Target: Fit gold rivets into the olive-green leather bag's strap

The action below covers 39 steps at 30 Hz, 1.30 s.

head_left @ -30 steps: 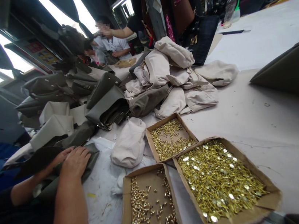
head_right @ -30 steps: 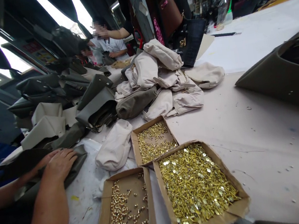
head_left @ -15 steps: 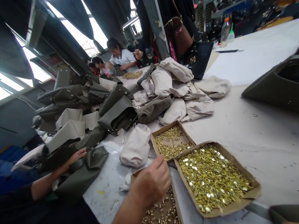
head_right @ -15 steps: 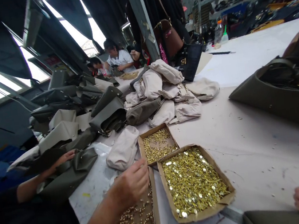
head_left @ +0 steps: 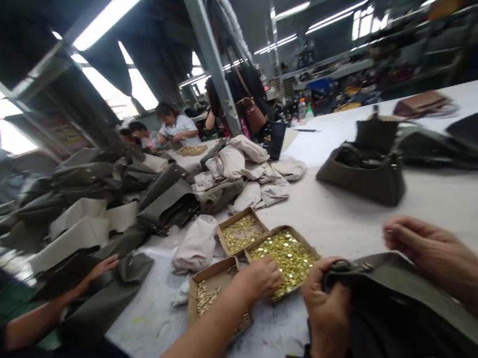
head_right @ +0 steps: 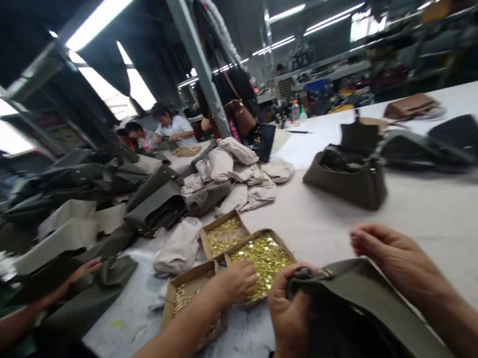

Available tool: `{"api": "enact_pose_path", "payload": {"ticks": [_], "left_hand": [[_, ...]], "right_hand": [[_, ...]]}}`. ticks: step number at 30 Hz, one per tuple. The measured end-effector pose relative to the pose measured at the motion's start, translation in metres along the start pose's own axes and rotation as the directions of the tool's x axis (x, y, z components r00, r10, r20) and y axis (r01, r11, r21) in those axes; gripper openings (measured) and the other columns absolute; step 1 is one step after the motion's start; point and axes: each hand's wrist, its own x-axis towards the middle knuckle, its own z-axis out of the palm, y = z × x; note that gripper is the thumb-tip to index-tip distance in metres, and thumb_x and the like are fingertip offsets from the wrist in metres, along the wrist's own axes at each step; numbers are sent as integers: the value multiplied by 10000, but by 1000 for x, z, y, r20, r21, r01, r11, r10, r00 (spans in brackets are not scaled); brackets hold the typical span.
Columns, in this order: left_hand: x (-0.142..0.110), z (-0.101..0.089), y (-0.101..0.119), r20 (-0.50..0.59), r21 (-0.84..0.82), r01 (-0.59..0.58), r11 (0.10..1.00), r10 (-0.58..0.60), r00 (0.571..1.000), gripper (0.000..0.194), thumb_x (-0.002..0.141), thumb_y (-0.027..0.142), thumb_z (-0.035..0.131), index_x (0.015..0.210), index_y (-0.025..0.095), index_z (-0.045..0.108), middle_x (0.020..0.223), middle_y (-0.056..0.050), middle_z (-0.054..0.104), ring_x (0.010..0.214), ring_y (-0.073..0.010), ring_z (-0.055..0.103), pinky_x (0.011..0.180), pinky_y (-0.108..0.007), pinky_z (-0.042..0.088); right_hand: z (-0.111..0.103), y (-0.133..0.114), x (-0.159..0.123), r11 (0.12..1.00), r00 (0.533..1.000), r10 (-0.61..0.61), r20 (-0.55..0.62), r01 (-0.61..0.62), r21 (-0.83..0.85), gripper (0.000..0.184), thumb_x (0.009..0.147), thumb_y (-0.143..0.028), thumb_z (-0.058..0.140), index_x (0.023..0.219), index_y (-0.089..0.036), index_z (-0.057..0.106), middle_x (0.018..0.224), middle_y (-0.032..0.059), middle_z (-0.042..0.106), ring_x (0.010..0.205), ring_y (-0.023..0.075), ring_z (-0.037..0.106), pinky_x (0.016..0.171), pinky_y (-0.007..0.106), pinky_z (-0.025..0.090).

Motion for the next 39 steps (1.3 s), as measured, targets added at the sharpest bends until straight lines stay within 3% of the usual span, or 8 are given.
{"api": "enact_pose_path", "payload": {"ticks": [3,4,6,11,17,25,33,39], "left_hand": [[-10,12,-5,-92,-151,-3,989,-11,996,314,804,568,816,1004,335,749,989,-84,774,958,-308,754,912,-485,614],[-5,-1,-5,-76,-96,-38,995,31,997,312,807,578,805,995,336,749,971,-79,768,955,-319,752,874,-491,621],[18,-42,-2,270,159,-65,985,20,963,245,791,534,828,916,343,741,878,-66,753,953,-349,750,786,-507,628],[67,-135,18,388,300,-151,942,24,921,374,747,424,861,570,263,574,529,-10,534,725,-345,718,834,-647,575],[64,-146,14,412,387,-197,901,23,911,298,577,273,959,652,289,671,651,-32,642,842,-359,749,1141,-645,426],[63,-167,30,202,326,-144,934,80,976,268,704,441,920,844,255,787,829,-88,731,1045,-352,753,961,-521,579],[79,-224,124,-70,70,-166,984,171,983,237,741,320,929,676,254,712,558,9,563,723,-234,753,513,-234,604],[42,-192,162,-210,-171,-203,964,166,964,446,1011,472,592,683,171,614,672,27,627,713,-198,766,498,-197,560]], "right_hand": [[14,-30,-11,970,996,29,88,-49,239,535,554,-589,1034,828,-228,748,788,35,691,721,182,629,672,270,545],[15,-35,-13,961,993,26,119,-58,269,526,562,-550,1044,854,-220,757,818,34,710,747,175,643,709,259,552],[12,-41,-19,957,986,21,165,-68,283,501,600,-508,1042,893,-210,766,873,39,738,784,162,662,759,244,554],[0,-52,-42,969,970,12,242,-71,236,473,661,-497,1020,910,-202,747,919,37,749,826,161,673,798,242,538],[0,-62,-51,995,931,-68,357,37,93,385,779,-481,941,942,-194,742,921,16,712,820,149,598,760,229,469],[27,-78,-53,999,861,-38,507,33,19,345,799,-478,890,952,-201,752,913,2,681,840,171,573,776,259,438],[46,-93,-58,998,770,-50,636,66,-1,272,861,-431,814,936,-183,732,874,11,706,777,169,588,748,271,448],[54,-98,-55,973,691,-146,708,230,-23,140,882,-300,719,887,-172,774,864,21,694,798,174,612,757,270,466]]}}
